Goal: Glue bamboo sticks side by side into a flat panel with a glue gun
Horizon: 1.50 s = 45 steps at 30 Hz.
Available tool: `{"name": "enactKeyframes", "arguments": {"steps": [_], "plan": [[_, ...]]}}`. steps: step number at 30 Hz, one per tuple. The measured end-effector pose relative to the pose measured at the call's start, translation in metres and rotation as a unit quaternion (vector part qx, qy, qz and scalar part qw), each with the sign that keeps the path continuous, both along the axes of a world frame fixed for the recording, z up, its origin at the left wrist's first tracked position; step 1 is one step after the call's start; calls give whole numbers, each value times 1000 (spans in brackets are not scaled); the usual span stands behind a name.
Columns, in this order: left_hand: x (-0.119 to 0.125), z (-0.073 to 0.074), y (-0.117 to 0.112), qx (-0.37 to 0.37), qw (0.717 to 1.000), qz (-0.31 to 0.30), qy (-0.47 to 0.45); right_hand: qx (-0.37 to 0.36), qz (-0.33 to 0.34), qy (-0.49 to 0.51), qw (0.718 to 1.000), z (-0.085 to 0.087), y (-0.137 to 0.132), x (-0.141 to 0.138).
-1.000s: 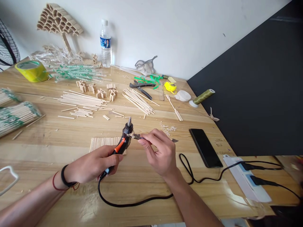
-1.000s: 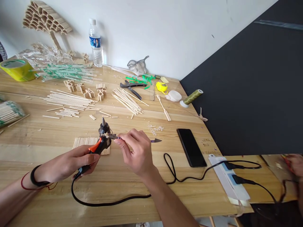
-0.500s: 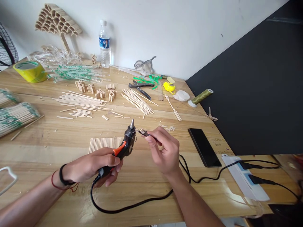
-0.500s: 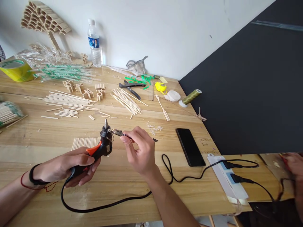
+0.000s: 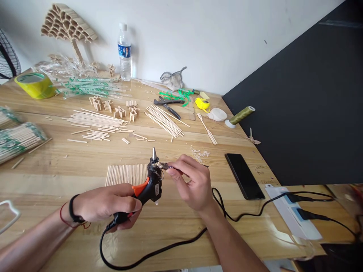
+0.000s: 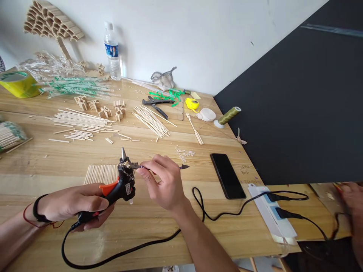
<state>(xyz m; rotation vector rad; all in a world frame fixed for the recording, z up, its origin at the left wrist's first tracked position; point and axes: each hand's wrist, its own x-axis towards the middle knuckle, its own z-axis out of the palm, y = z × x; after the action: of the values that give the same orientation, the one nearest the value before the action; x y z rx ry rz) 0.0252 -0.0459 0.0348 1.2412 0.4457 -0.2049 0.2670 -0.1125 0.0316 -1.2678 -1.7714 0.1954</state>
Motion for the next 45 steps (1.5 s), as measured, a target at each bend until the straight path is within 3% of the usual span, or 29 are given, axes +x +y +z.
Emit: {"name": "enactKeyframes", "arguments": {"steps": [4,7,10,17,23,31,37,45], "plan": [[-1,-4,-3,-6,999,-30,9,-1,-26,15,1000,-1,0,-1],[2,-7,-5,-36,999,-15,-4,8,-41,30,999,1,0,1],[5,-7,-6,-20,1000,9,1,11,-48,41,998,2,-1,4],[0,-3,0,131,987,96,13,12,-34,31,999,2,1,6],[0,-4,6,255,946,191,55,10,-38,19,999,-1,3,6],[4,-3,10,137,967,213,0,17,-35,0,999,-3,7,10],[2,-2,10,50,980,194,-2,19,-15,-10,1000,-4,6,13],[0,3,10,57,981,185,-20,32,2,-29,999,-2,5,14]]}}
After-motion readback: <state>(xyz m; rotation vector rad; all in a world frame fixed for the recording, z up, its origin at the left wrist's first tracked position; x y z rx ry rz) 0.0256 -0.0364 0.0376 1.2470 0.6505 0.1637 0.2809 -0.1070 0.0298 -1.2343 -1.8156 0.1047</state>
